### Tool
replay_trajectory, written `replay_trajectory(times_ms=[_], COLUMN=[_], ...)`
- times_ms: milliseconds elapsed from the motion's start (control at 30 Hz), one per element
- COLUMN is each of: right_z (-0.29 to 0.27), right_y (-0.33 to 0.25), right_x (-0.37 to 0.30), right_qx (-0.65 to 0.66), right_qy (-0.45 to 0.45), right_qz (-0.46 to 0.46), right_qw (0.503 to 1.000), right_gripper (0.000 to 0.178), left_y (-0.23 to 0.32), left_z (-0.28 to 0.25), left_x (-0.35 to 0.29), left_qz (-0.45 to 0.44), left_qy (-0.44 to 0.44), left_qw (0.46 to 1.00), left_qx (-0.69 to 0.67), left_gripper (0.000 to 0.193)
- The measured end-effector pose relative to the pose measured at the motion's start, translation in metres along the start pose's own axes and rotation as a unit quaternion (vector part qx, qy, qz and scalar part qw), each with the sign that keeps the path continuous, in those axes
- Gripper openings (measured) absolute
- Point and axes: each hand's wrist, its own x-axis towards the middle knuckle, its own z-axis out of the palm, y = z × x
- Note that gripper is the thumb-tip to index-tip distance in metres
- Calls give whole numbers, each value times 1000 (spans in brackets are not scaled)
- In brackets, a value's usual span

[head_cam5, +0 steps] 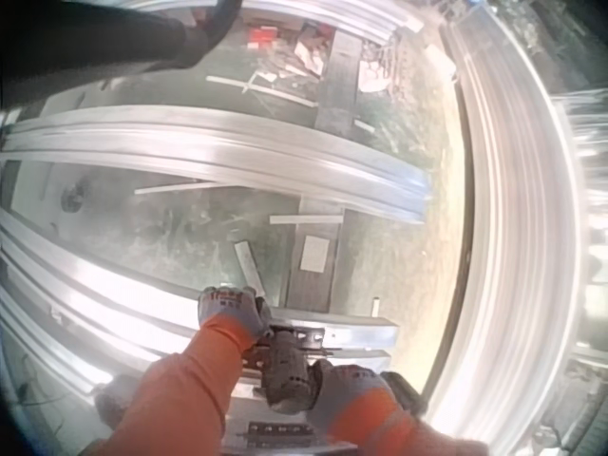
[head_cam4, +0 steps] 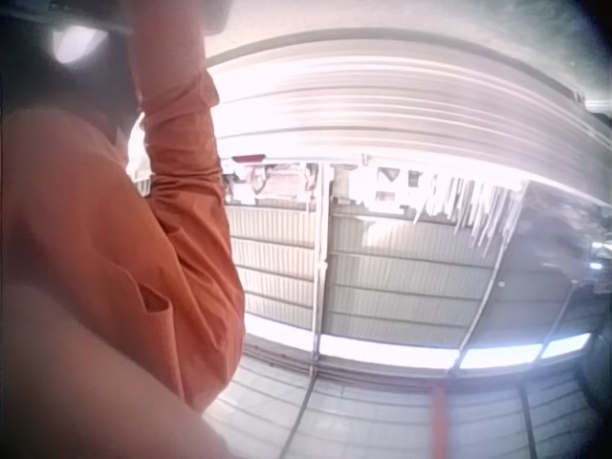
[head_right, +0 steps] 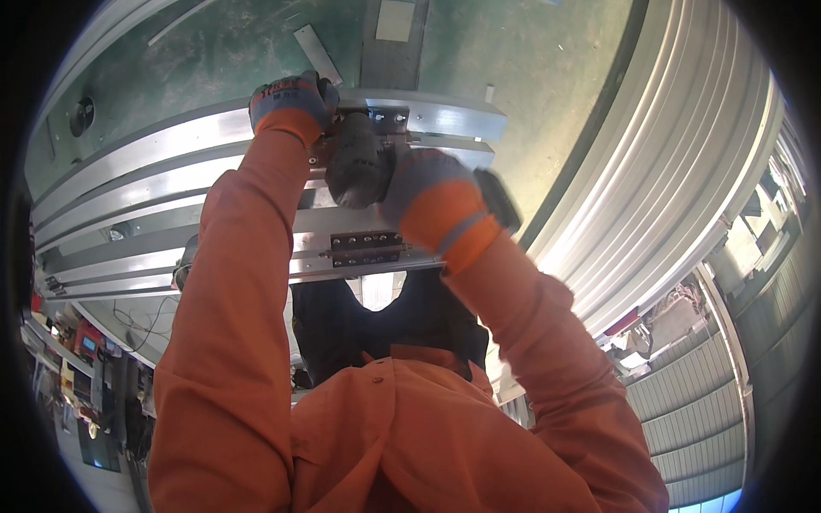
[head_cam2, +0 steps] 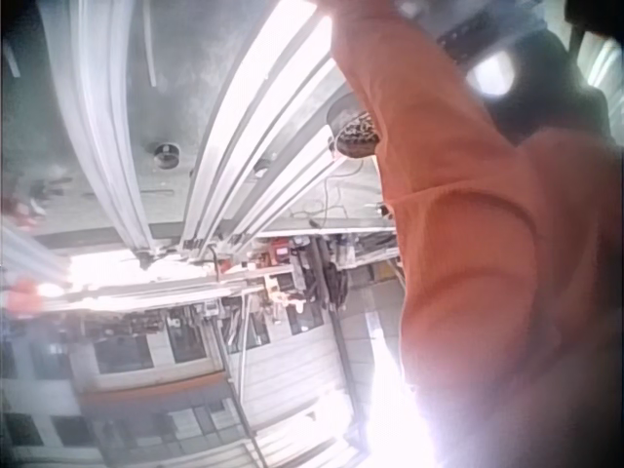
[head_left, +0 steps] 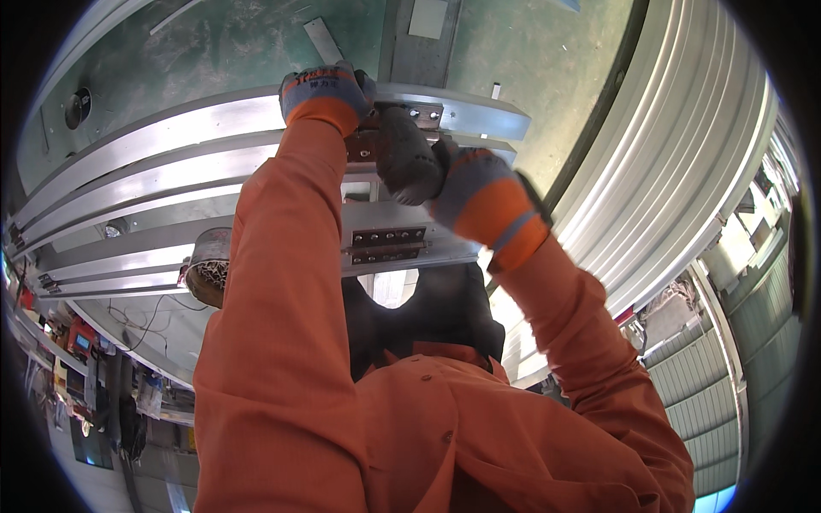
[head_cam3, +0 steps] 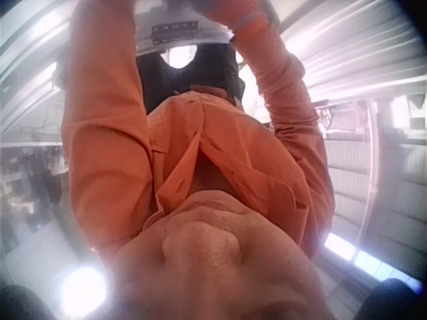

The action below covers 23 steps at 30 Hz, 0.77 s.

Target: The person aligns and secures metal frame components using a cordless drill. They repeatedly position brackets, insert fasteners, and tighten them to assemble the structure.

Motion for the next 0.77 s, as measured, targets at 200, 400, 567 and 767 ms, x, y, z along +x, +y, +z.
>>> replay_trajectory(times_ms=[200, 400, 567, 767], right_z=[-2, 29, 0, 5], right_y=[0, 1, 1, 5], right_x=[2, 8, 2, 11], right_qx=[48, 34, 42, -14], right_qy=[15, 29, 18, -77], right_qz=[-10, 9, -14, 0], right_qw=[999, 999, 999, 997], right_gripper=[32, 36, 36, 60], left_y=[-1, 0, 2, 12], left_z=[1, 1, 1, -10], left_x=[0, -2, -2, -5], left_qz=[-2, 6, -36, -42], left_qy=[-2, 6, -3, -14], left_qw=[1000, 1000, 999, 998], left_qx=[-11, 11, 32, 40], left_gripper=[51, 51, 51, 53])
